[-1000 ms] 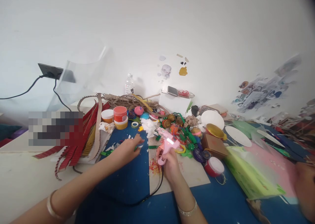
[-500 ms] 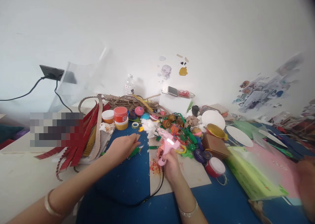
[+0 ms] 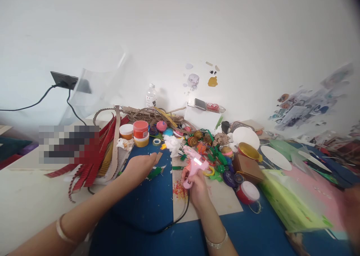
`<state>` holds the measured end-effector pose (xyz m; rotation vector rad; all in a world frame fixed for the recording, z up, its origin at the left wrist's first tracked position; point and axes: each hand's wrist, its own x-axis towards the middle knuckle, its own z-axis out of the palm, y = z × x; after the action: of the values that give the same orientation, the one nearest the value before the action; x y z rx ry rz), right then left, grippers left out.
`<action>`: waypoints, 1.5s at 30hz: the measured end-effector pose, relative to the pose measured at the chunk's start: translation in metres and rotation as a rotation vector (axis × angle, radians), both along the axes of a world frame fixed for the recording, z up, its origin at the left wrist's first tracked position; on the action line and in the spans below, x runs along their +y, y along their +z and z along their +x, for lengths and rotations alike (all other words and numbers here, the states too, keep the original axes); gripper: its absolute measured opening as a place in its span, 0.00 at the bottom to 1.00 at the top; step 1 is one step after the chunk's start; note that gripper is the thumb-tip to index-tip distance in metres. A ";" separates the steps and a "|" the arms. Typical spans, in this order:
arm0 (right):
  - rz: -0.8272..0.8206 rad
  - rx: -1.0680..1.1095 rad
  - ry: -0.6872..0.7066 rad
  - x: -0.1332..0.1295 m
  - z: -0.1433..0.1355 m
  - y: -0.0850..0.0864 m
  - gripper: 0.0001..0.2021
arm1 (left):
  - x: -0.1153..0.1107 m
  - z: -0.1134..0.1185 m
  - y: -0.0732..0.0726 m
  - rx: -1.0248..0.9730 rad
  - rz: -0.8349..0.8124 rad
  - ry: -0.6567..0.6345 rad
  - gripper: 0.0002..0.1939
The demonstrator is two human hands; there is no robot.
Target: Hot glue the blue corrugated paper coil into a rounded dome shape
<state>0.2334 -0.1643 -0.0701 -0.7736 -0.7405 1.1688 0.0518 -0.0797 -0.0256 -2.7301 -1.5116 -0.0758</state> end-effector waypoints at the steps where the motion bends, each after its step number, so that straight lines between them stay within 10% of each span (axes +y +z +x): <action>1: -0.005 0.004 -0.004 0.000 0.000 0.000 0.09 | 0.000 0.000 0.000 -0.004 -0.002 0.001 0.13; 15: -0.028 0.022 -0.015 0.002 0.000 0.002 0.08 | -0.001 0.011 -0.017 -0.001 -0.041 -0.065 0.21; 23: -0.013 0.027 -0.003 0.002 -0.001 0.000 0.09 | 0.000 0.001 0.005 -0.067 -0.041 -0.126 0.28; 28: -0.008 0.034 0.001 0.003 0.000 -0.002 0.10 | -0.006 0.010 0.013 -0.007 -0.036 -0.051 0.14; 38: 0.002 0.031 0.039 0.003 0.000 -0.008 0.05 | -0.007 0.014 0.010 -0.117 0.205 -0.087 0.19; 45: -0.029 -0.047 0.076 0.003 0.000 -0.006 0.07 | -0.012 0.027 0.020 -0.388 0.459 -0.357 0.12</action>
<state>0.2335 -0.1612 -0.0760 -0.8057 -0.7994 1.2356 0.0786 -0.0912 -0.0053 -2.6443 -0.8772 -0.8810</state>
